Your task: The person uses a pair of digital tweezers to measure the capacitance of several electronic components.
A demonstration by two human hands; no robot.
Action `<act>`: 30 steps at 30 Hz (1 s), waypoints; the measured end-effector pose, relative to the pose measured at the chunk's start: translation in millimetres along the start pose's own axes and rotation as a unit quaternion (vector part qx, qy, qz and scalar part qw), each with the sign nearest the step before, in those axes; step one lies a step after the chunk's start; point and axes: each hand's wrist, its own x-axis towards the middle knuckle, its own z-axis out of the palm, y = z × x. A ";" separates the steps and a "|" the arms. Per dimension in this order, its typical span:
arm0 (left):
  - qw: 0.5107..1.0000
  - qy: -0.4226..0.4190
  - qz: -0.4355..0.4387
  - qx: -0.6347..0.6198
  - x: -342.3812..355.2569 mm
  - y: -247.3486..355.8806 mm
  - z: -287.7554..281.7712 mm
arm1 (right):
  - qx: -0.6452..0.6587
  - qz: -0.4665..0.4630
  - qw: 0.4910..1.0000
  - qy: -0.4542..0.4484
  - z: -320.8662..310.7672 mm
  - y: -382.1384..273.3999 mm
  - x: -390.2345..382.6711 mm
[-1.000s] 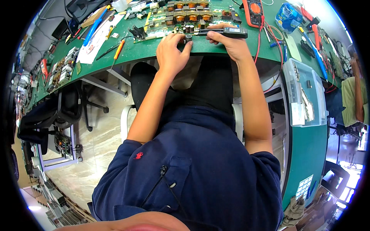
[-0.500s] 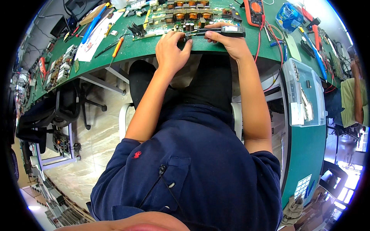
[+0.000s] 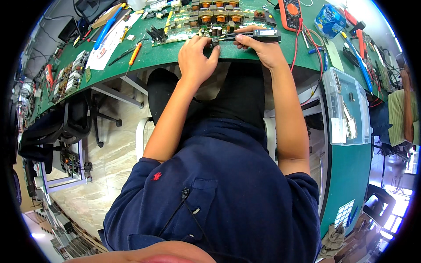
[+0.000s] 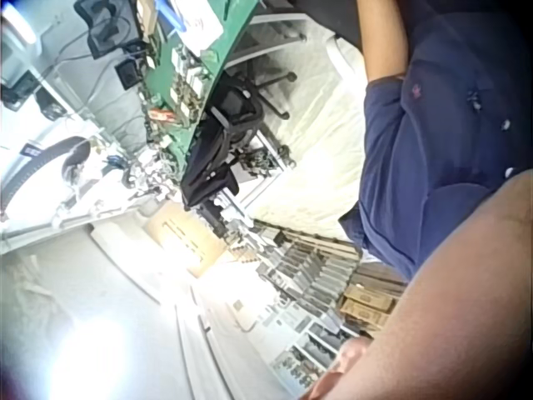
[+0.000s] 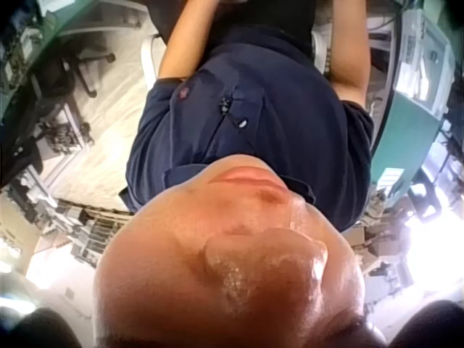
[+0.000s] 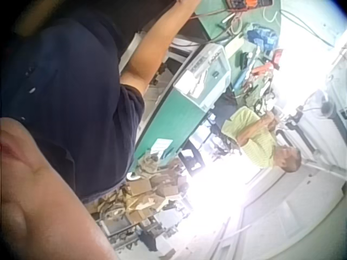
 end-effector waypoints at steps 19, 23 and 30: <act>0.992 0.005 -0.047 -0.115 13.3 8.5 -9.9 | 0.105 -0.013 0.994 0.035 -3.9 1.6 1.5; 0.994 -0.067 -0.041 -0.082 27.3 10.6 -10.9 | 0.108 -0.024 0.993 0.033 -6.4 4.1 -0.4; 0.975 -0.200 0.069 0.064 63.4 13.1 -19.1 | 0.157 -0.020 0.986 0.060 -0.3 -1.9 2.3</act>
